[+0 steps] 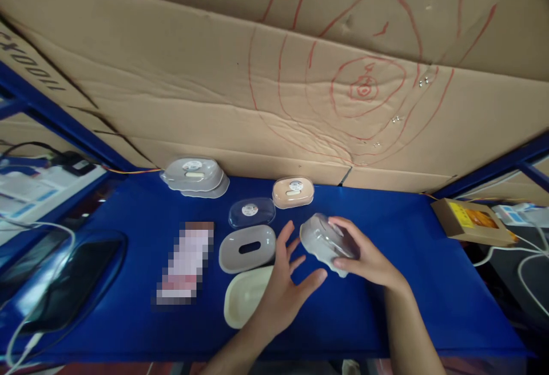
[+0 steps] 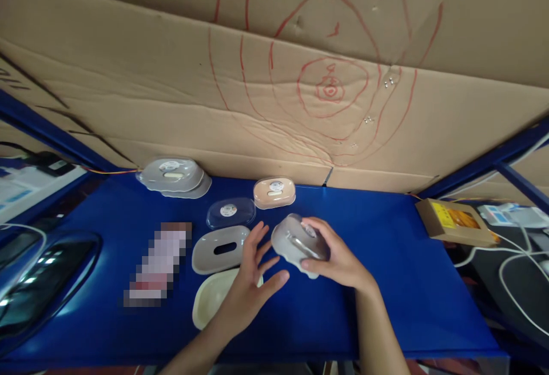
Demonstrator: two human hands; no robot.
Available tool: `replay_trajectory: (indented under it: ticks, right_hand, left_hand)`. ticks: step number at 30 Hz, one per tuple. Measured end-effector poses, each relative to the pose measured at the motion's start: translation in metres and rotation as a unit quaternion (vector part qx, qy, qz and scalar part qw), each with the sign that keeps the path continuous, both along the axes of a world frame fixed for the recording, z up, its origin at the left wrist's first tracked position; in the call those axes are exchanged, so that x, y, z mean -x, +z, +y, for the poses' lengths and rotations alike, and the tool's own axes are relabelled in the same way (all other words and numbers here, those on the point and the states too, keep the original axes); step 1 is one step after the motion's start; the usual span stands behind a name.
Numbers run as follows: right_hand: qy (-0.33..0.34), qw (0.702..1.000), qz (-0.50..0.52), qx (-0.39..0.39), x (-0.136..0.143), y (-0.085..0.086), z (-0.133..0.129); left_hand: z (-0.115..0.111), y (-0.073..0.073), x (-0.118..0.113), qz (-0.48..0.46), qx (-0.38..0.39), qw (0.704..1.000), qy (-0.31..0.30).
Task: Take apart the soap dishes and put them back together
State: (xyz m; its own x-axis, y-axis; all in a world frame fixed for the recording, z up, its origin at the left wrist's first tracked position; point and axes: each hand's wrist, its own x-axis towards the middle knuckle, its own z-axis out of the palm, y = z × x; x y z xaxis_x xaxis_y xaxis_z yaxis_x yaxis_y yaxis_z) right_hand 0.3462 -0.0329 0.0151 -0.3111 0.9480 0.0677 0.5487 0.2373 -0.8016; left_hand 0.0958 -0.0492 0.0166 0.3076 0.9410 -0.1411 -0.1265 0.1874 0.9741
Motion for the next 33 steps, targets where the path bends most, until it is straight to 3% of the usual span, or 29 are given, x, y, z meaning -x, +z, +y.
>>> replay_trajectory:
  ticks: [2,4,7,10,16,19,22,24,25,27,30,33]
  right_hand:
    - [0.071,0.994,0.071,0.033,0.006,0.008,-0.005]
    - [0.09,0.99,0.098,0.036,0.009,0.009,-0.006]
    - [-0.022,0.999,-0.027,-0.031,0.003,-0.002,0.001]
    - [-0.116,0.972,-0.196,-0.065,-0.011,-0.02,0.015]
    - [-0.069,0.957,-0.276,-0.051,-0.03,-0.035,0.052]
    - [-0.07,0.952,-0.292,-0.06,-0.026,-0.026,0.059]
    - [-0.059,0.962,-0.261,-0.06,-0.015,-0.006,0.04]
    - [0.033,0.987,-0.157,-0.002,-0.007,0.01,0.017]
    - [0.1,0.987,-0.117,0.046,-0.004,0.018,0.005]
    - [0.168,0.975,-0.087,0.113,0.002,0.031,-0.014]
    - [0.17,0.971,-0.065,0.154,0.007,0.038,-0.026]
    - [0.155,0.976,-0.021,0.149,0.001,0.032,-0.023]
  left_hand:
    - [0.0,-0.003,-0.011,-0.104,0.084,0.991,-0.004]
    - [-0.002,-0.008,-0.013,-0.15,0.132,0.98,-0.004]
    - [-0.011,-0.017,-0.009,-0.161,0.17,0.972,0.026]
    - [-0.028,-0.029,-0.008,-0.189,0.197,0.962,0.03]
    - [-0.051,-0.045,-0.015,-0.23,0.242,0.942,-0.036]
    - [-0.051,-0.045,-0.019,-0.234,0.239,0.941,-0.051]
    - [-0.049,-0.045,-0.022,-0.228,0.217,0.948,-0.039]
    - [-0.047,-0.045,-0.024,-0.227,0.199,0.953,-0.019]
    - [-0.046,-0.045,-0.024,-0.227,0.192,0.955,-0.009]
    - [-0.044,-0.043,-0.023,-0.227,0.184,0.956,0.003]
    - [-0.04,-0.036,-0.023,-0.223,0.178,0.959,0.0]
    - [-0.041,-0.032,-0.024,-0.234,0.162,0.959,-0.004]
